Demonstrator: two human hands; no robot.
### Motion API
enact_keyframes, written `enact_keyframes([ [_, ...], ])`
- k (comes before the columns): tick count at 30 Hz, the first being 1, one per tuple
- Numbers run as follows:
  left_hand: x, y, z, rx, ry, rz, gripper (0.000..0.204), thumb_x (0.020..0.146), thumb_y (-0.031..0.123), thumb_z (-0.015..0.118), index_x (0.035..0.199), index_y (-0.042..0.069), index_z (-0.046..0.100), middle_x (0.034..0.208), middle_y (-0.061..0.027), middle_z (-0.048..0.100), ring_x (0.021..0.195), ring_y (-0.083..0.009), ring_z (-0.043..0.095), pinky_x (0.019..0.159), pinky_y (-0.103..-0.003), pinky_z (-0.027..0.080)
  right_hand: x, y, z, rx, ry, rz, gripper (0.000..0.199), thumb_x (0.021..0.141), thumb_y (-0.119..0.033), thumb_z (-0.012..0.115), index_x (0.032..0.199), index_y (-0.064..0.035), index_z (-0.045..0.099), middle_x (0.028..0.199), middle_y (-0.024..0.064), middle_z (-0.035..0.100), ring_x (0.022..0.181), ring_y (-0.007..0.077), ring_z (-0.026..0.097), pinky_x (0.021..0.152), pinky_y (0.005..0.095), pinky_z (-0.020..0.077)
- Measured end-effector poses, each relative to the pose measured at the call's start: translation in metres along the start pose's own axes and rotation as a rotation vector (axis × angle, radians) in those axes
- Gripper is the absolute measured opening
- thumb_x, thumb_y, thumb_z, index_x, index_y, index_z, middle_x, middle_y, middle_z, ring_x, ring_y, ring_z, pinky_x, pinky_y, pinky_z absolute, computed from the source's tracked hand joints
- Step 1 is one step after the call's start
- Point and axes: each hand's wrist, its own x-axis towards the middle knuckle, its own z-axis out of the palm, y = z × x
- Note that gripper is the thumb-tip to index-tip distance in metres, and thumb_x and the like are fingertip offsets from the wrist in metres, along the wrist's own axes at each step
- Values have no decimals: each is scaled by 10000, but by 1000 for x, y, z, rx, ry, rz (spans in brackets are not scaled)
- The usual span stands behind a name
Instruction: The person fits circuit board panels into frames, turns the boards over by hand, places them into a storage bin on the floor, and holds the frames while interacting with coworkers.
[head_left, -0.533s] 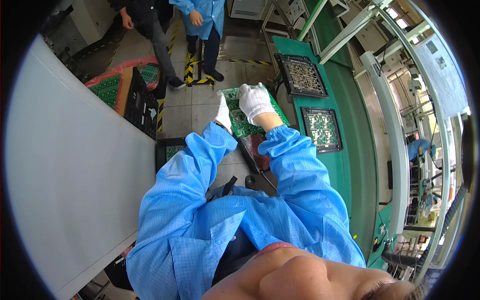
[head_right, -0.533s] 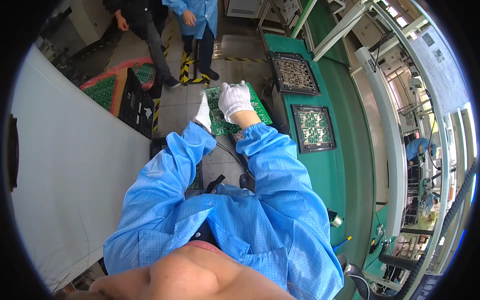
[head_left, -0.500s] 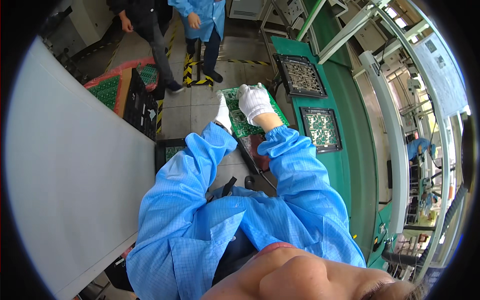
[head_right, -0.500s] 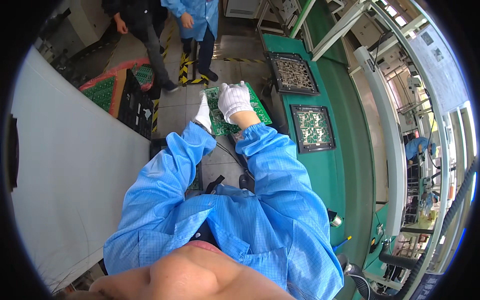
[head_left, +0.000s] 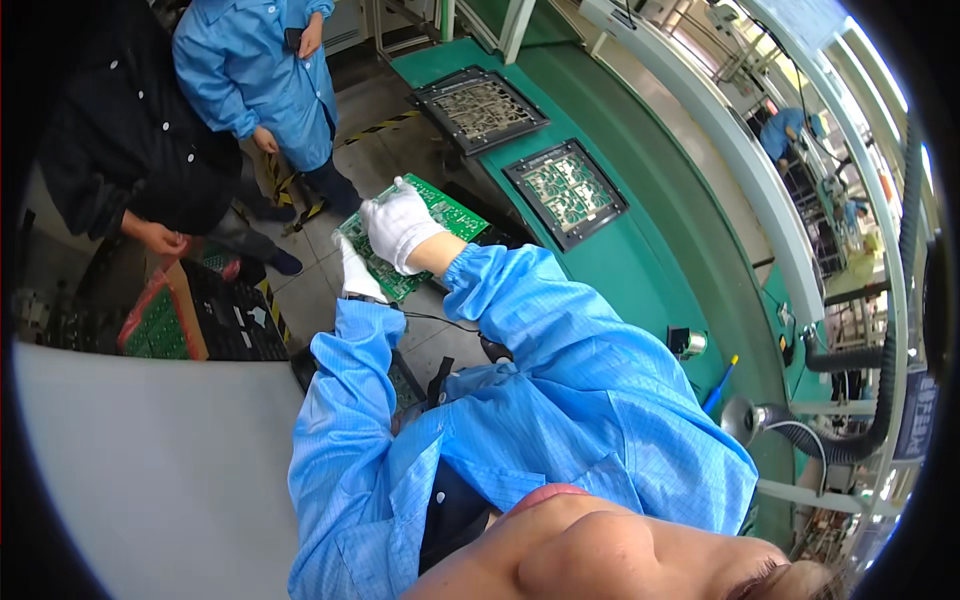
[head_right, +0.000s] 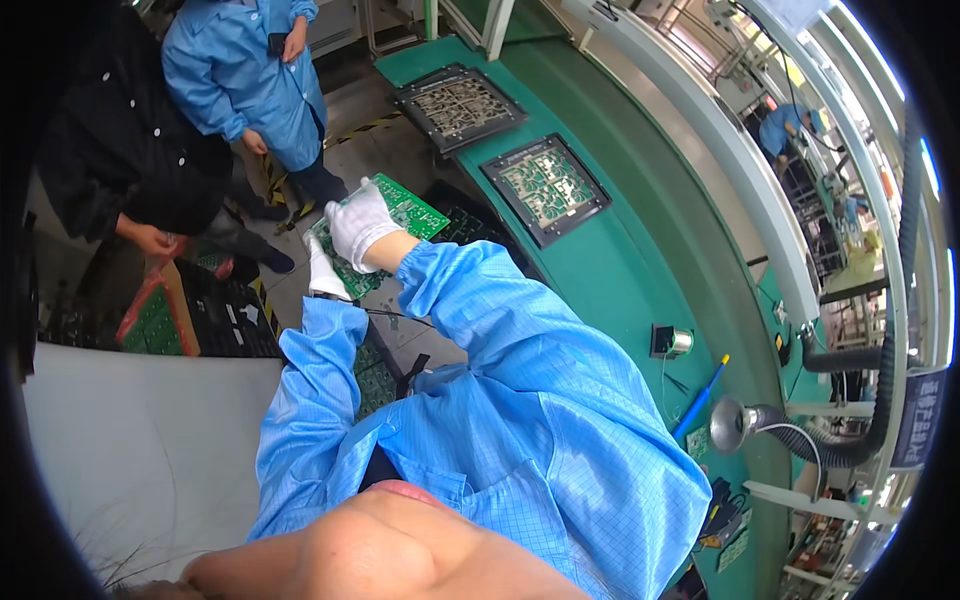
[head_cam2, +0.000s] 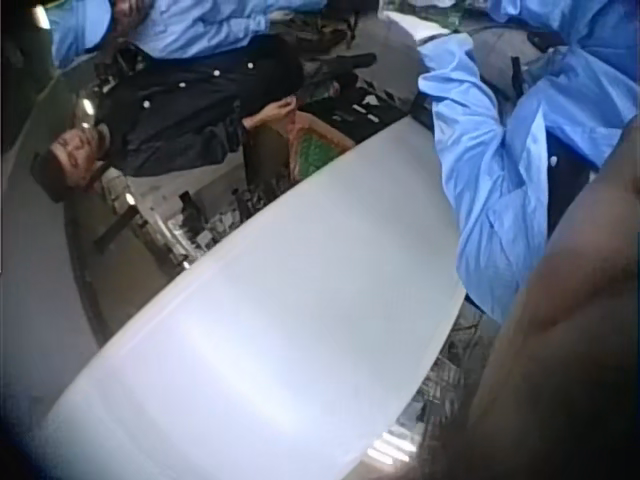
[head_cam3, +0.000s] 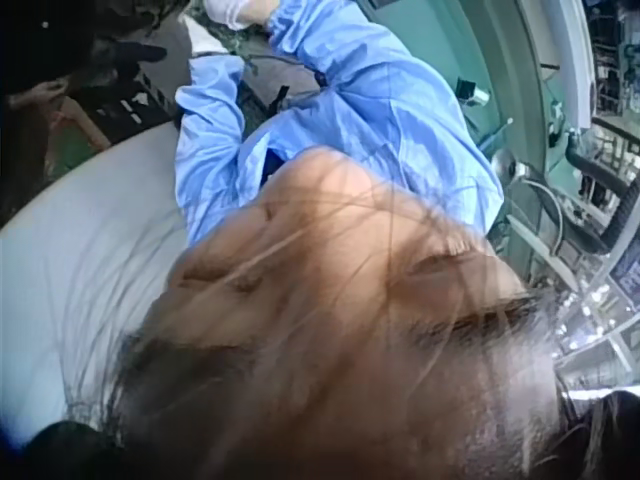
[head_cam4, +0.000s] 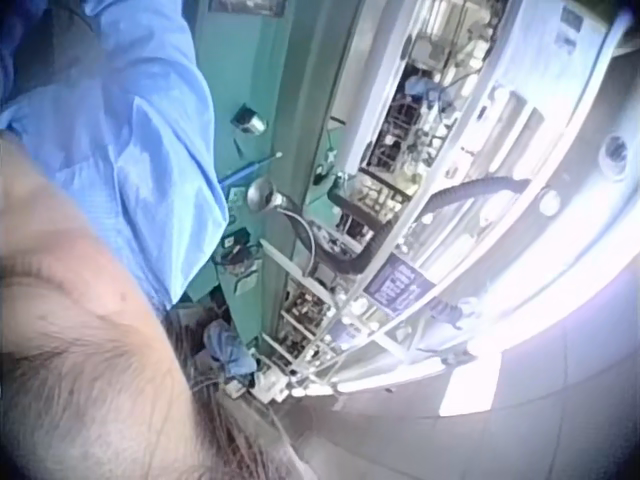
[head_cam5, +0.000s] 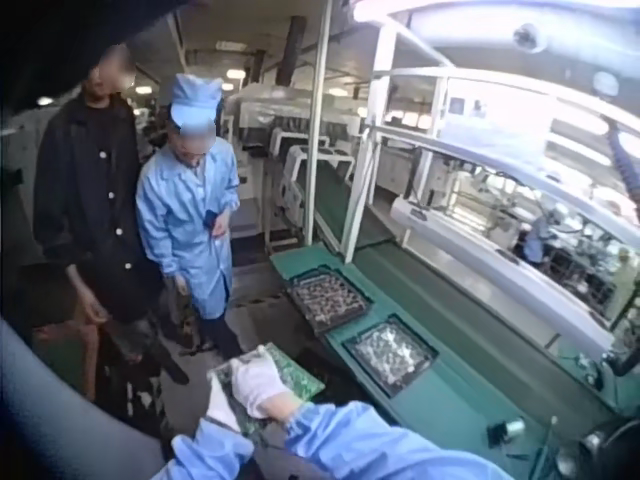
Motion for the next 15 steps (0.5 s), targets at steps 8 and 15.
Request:
enact_keyframes([
  [8, 9, -5, -1, -8, 16, -10, 916, 846, 833, 182, 1482, 196, 351, 1501, -130, 395, 1326, -386, 431, 1068, -570, 374, -12, 14, 5, 141, 149, -38, 129, 813, -161, 567, 899, -100, 641, 821, 115, 680, 901, 296, 669, 1058, 477, 359],
  [15, 31, -10, -23, 36, 9, 34, 855, 890, 782, 192, 1475, 185, 370, 1528, -99, 360, 1359, -356, 392, 1108, -531, 333, -15, 24, 29, 214, 334, -16, 79, 713, -154, 620, 781, -124, 645, 748, 72, 633, 817, 276, 657, 1043, 505, 379],
])
